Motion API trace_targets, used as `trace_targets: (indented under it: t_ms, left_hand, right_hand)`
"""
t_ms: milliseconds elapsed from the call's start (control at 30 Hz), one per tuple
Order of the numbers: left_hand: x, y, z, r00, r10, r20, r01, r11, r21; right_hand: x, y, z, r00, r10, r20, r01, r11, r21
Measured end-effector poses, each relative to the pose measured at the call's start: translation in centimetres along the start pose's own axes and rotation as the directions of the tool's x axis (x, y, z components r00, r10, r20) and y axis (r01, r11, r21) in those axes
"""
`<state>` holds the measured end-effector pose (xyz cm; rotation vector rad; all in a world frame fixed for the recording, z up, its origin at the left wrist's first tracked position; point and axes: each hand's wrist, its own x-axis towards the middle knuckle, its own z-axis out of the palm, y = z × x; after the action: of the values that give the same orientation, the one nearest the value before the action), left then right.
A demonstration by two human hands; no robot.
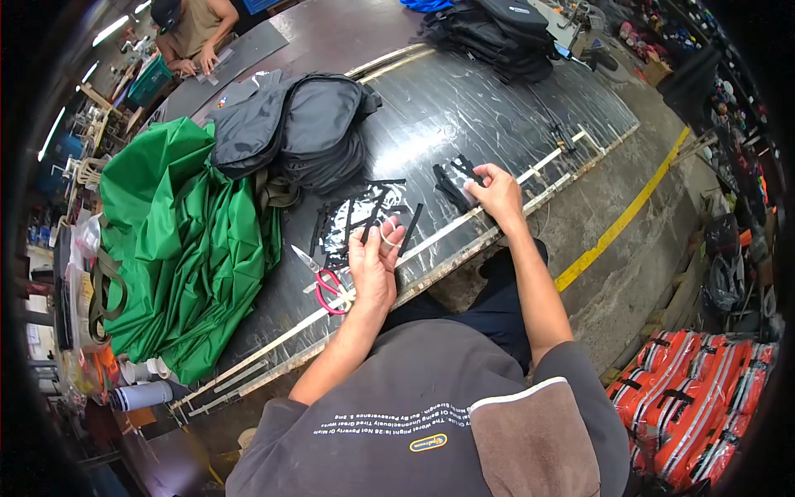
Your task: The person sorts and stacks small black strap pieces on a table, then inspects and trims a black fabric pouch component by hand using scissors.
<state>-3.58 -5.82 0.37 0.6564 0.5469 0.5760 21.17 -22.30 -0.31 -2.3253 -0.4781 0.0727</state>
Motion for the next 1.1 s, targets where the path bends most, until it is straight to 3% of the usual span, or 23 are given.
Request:
trace_targets:
  t_ms: [33, 133, 200, 267, 333, 367, 400, 467, 500, 567, 600, 667, 700, 733, 767, 800, 867, 967, 1100]
  left_hand:
    - [0.0, -0.1, -0.2, 1.0, -0.012, -0.005, 0.012, 1.0, -0.001]
    - [0.1, -0.1, 0.0, 1.0, -0.027, 0.01, 0.028, 1.0, -0.007]
    - [0.1, -0.3, 0.6, 0.999, -0.021, 0.033, 0.022, 0.999, -0.027]
    - [0.1, -0.8, 1.4, 0.998, -0.008, 0.062, 0.012, 0.998, -0.059]
    - [0.1, -1.3, 2.1, 0.993, -0.019, 0.114, 0.029, 0.995, -0.093]
    - [0.0, -1.6, 2.4, 0.991, -0.014, 0.13, 0.023, 0.998, -0.064]
    - [-0.1, -1.8, 2.7, 0.989, -0.01, 0.146, 0.015, 0.999, -0.036]
    - [-0.1, -1.4, 2.7, 0.986, 0.048, 0.162, -0.071, 0.988, 0.139]
    - [0.4, -1.0, 2.3, 0.977, 0.099, 0.188, -0.144, 0.959, 0.246]
    - [1.4, 0.7, 1.5, 0.94, 0.255, 0.227, -0.334, 0.825, 0.456]
    - [2.4, 1.4, 0.7, 0.915, 0.33, 0.23, -0.403, 0.747, 0.529]
    - [3.6, 3.9, -0.6, 0.888, 0.412, 0.207, -0.42, 0.539, 0.73]
    - [4.3, 5.0, -1.2, 0.82, 0.497, 0.284, -0.474, 0.309, 0.825]
    - [4.8, 6.0, -1.8, 0.742, 0.555, 0.376, -0.485, 0.058, 0.872]
    - [5.2, 6.6, -2.5, 0.699, 0.565, 0.438, -0.459, -0.116, 0.881]
    - [5.2, 6.8, -2.9, 0.743, 0.52, 0.421, -0.376, -0.196, 0.906]
    - [5.1, 7.1, -3.6, 0.824, 0.436, 0.363, -0.209, -0.361, 0.909]
    - [5.3, 7.1, -4.0, 0.825, 0.421, 0.378, -0.233, -0.356, 0.905]
    - [6.1, 6.9, -4.2, 0.786, 0.411, 0.462, -0.318, -0.372, 0.872]
  right_hand:
    - [-0.3, -0.6, -0.4, 0.999, -0.037, -0.013, 0.037, 0.999, -0.038]
    - [-1.4, -0.7, 0.3, 0.919, -0.24, -0.313, 0.22, 0.97, -0.099]
    - [-2.5, -1.1, 1.3, 0.979, -0.122, -0.164, 0.157, 0.962, 0.221]
    - [-4.5, -1.8, 2.5, 0.999, -0.046, 0.024, 0.028, 0.864, 0.502]
    - [-8.4, -5.3, 2.1, 0.917, -0.089, 0.388, -0.231, 0.674, 0.702]
    - [-9.4, -5.3, 2.7, 0.883, -0.191, 0.428, -0.237, 0.605, 0.76]
    - [-10.0, -6.3, 3.2, 0.944, -0.192, 0.269, -0.126, 0.543, 0.83]
    - [-8.2, -6.7, 1.8, 0.977, -0.013, 0.215, -0.172, 0.557, 0.813]
    - [-6.6, -6.0, 1.5, 0.988, 0.001, 0.152, -0.128, 0.539, 0.833]
    - [-3.1, -4.3, -0.8, 0.98, -0.031, 0.194, -0.137, 0.603, 0.786]
    - [-1.4, -3.0, -1.0, 0.99, -0.065, 0.128, -0.05, 0.683, 0.729]
    - [0.6, -1.3, -0.4, 0.997, -0.072, 0.031, 0.031, 0.726, 0.687]
    - [1.3, 0.3, 0.0, 0.996, -0.061, 0.071, 0.002, 0.775, 0.633]
    - [1.2, 0.3, -0.2, 0.998, -0.059, 0.029, 0.042, 0.908, 0.417]
    - [0.7, 0.4, -0.1, 0.998, -0.068, -0.013, 0.069, 0.982, 0.175]
    - [0.2, 0.4, 0.0, 0.995, -0.087, -0.051, 0.083, 0.994, -0.077]
    - [-0.6, 0.1, 0.6, 0.994, -0.049, -0.095, 0.037, 0.991, -0.126]
    - [-1.4, 0.3, 1.5, 0.965, -0.135, -0.225, 0.1, 0.982, -0.161]
    - [-2.3, -0.8, 1.0, 0.829, -0.364, -0.425, 0.297, 0.93, -0.217]
